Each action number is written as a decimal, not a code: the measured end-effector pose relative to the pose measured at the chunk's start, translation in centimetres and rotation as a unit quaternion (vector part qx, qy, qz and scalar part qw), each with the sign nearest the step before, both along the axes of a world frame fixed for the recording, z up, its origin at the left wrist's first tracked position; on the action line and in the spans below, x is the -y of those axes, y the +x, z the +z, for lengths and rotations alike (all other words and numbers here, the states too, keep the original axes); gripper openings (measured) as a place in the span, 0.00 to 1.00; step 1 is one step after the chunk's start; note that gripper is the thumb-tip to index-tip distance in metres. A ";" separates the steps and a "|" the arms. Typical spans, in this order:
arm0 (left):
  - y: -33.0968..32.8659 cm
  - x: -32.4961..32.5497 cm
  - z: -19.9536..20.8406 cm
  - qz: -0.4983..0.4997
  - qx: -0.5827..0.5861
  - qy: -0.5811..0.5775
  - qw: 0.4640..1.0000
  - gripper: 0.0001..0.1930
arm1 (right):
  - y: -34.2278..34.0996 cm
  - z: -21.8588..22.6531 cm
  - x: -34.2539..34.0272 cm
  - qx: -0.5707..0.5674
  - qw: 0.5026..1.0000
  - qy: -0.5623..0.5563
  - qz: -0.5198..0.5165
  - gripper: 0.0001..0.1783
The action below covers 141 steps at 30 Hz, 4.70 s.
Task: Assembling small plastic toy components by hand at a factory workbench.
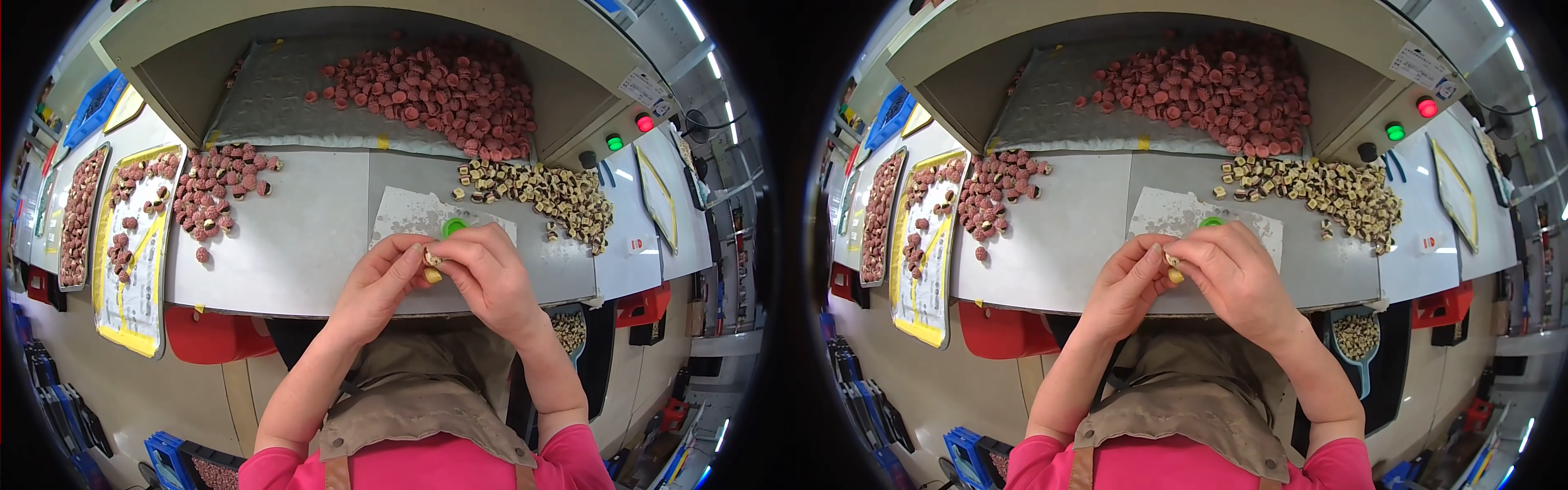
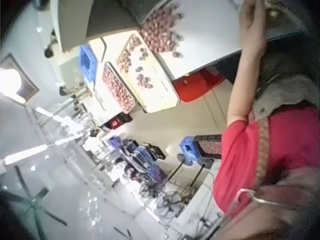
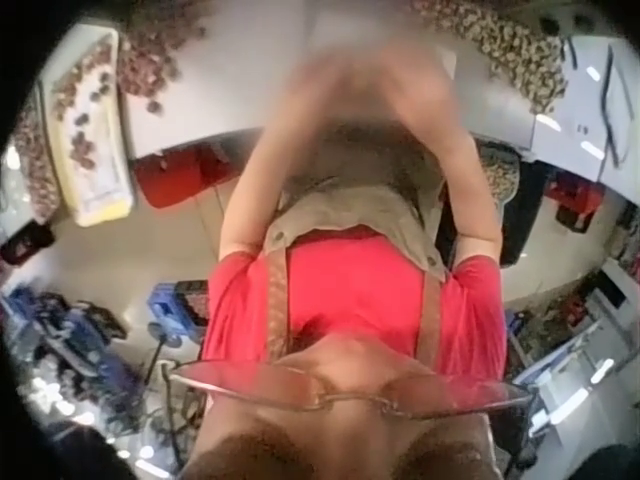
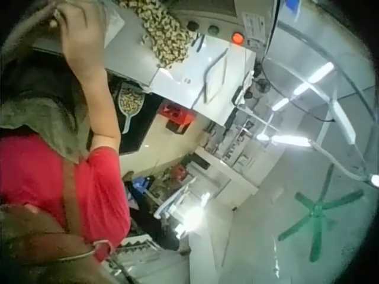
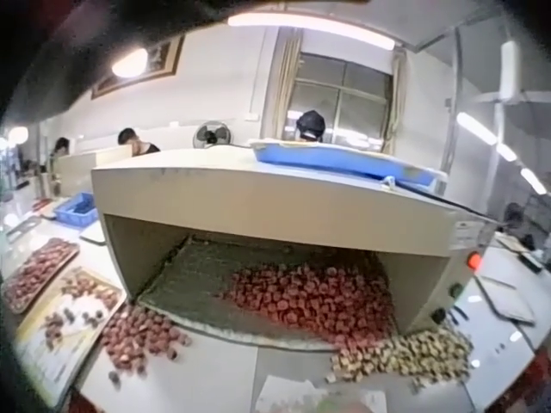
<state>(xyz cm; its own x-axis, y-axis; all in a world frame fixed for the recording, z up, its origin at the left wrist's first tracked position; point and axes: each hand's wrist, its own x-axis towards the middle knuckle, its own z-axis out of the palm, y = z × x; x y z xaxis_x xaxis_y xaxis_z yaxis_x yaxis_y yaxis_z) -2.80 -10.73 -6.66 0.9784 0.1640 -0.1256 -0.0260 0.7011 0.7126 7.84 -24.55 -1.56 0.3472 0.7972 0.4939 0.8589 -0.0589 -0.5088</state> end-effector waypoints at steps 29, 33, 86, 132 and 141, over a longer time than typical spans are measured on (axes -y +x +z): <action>-0.4 1.6 0.7 0.031 0.054 0.145 0.987 0.19 | -0.1 -0.8 2.1 -0.153 0.986 -0.047 0.040 0.20; -0.2 1.9 0.4 0.056 0.054 0.126 0.989 0.26 | -0.6 -1.1 2.1 -0.238 0.971 0.001 0.005 0.18; 2.5 10.9 3.7 -0.103 0.042 -0.074 0.991 0.33 | 0.5 -0.2 11.8 -0.244 0.944 0.222 -0.009 0.13; -4.9 -6.0 4.4 0.269 -0.142 0.697 0.649 0.12 | 2.9 -0.9 10.8 -0.199 0.969 0.077 -0.126 0.08; -12.4 -19.8 3.3 0.316 -0.252 0.869 0.286 0.11 | 10.3 -2.4 9.2 0.047 0.977 -0.012 -0.207 0.09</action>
<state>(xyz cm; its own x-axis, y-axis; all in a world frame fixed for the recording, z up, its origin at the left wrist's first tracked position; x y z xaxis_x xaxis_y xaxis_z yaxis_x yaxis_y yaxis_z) -15.23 9.06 -3.37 0.6142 0.5311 0.5837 0.6567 -0.7541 -0.0049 18.10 -33.75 -4.00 0.5967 0.6093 0.5222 0.8017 -0.4229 -0.4225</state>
